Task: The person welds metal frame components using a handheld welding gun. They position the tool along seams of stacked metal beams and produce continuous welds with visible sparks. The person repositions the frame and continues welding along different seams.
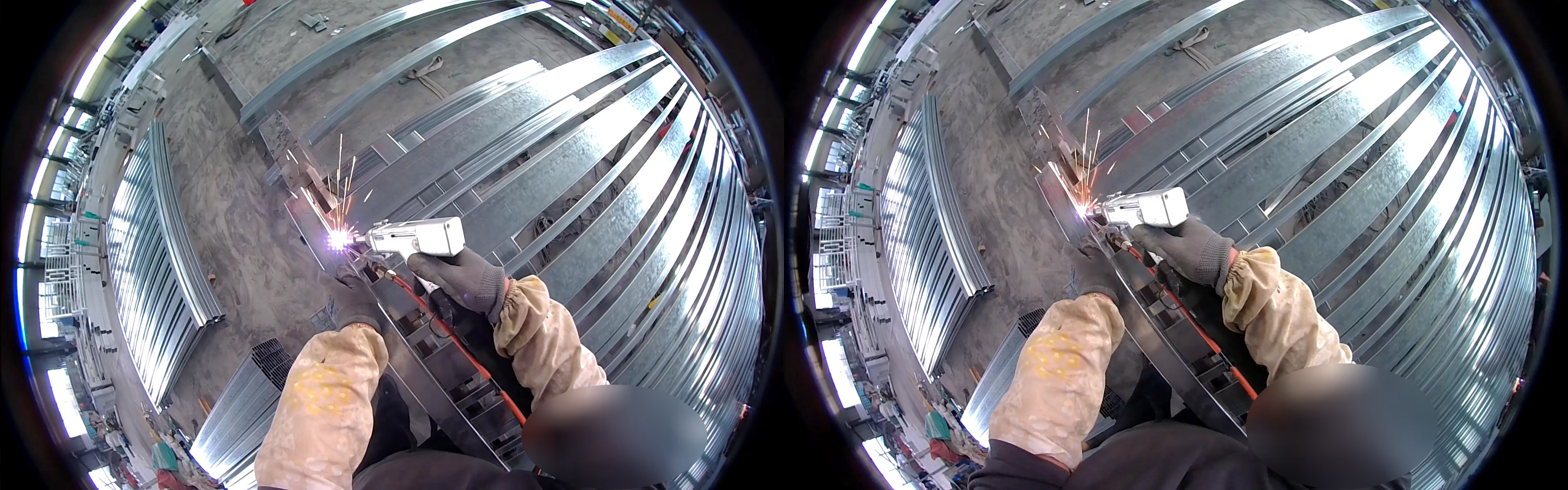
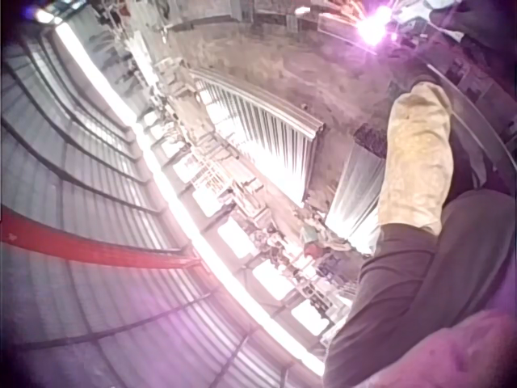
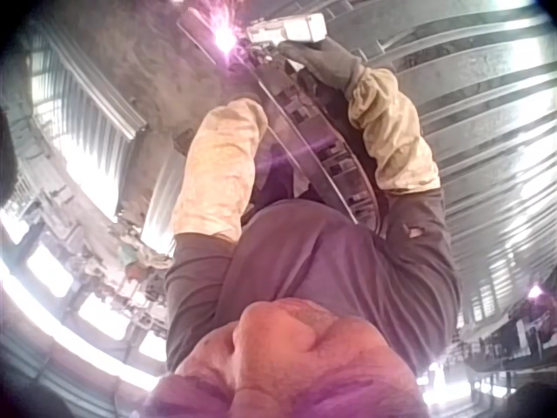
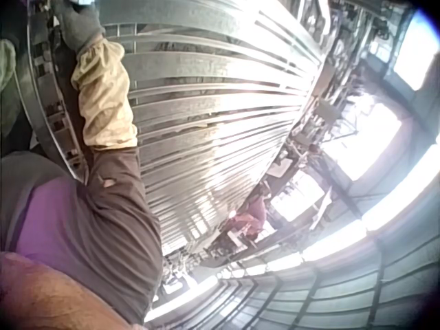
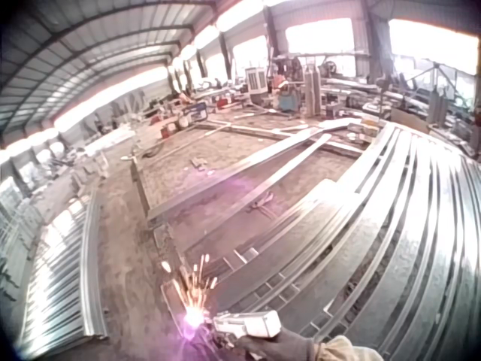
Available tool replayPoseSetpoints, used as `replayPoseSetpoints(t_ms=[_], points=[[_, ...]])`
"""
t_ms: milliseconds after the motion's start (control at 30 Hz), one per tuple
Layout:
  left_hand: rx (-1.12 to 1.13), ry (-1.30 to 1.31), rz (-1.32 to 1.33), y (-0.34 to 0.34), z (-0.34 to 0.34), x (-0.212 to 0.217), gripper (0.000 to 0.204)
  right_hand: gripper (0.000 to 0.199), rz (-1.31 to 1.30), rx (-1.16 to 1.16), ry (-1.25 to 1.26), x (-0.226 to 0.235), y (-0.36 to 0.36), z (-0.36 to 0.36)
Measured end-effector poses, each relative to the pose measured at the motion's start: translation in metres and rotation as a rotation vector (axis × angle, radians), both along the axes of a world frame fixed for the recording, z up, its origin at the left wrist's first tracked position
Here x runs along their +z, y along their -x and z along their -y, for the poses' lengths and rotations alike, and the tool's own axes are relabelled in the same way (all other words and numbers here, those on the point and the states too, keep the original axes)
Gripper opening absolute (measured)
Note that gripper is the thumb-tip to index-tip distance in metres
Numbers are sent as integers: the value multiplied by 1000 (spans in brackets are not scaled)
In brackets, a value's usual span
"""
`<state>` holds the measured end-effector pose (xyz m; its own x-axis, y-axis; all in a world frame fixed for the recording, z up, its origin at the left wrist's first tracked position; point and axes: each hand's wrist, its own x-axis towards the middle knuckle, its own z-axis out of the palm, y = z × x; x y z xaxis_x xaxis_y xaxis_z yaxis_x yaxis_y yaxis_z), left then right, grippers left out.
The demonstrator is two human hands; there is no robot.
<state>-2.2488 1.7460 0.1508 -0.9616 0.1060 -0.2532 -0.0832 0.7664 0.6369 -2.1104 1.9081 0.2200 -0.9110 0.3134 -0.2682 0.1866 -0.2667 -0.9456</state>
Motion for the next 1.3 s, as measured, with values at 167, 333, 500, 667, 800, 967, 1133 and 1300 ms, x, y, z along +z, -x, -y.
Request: replayPoseSetpoints(t_ms=[167,333,500,667,800,967,1133,1300], points=[[29,47,-12,2,4,1,66,42,2,6,-2,5,1,5],[24,-6,55,-8,-10,27,67,42,12,8,-78,5,-6,1],[16,11,35,-6,-4,28,66,40,-69,-29,-50,12,-6,8],[15,-17,59,-9,-9,29,64,38,-59,-30,-33,17,-11,5],[40,-70,46,0,-1,4,57,37,-42,-35,-6,22,-11,7],[20,-57,-67,1,2,-8,50,33,-109,-82,82,19,-13,12],[2,-74,-89,1,4,-5,51,31,-158,-127,117,9,-13,15],[6,-52,-97,1,5,-7,50,32,-103,-117,118,15,-14,15]])
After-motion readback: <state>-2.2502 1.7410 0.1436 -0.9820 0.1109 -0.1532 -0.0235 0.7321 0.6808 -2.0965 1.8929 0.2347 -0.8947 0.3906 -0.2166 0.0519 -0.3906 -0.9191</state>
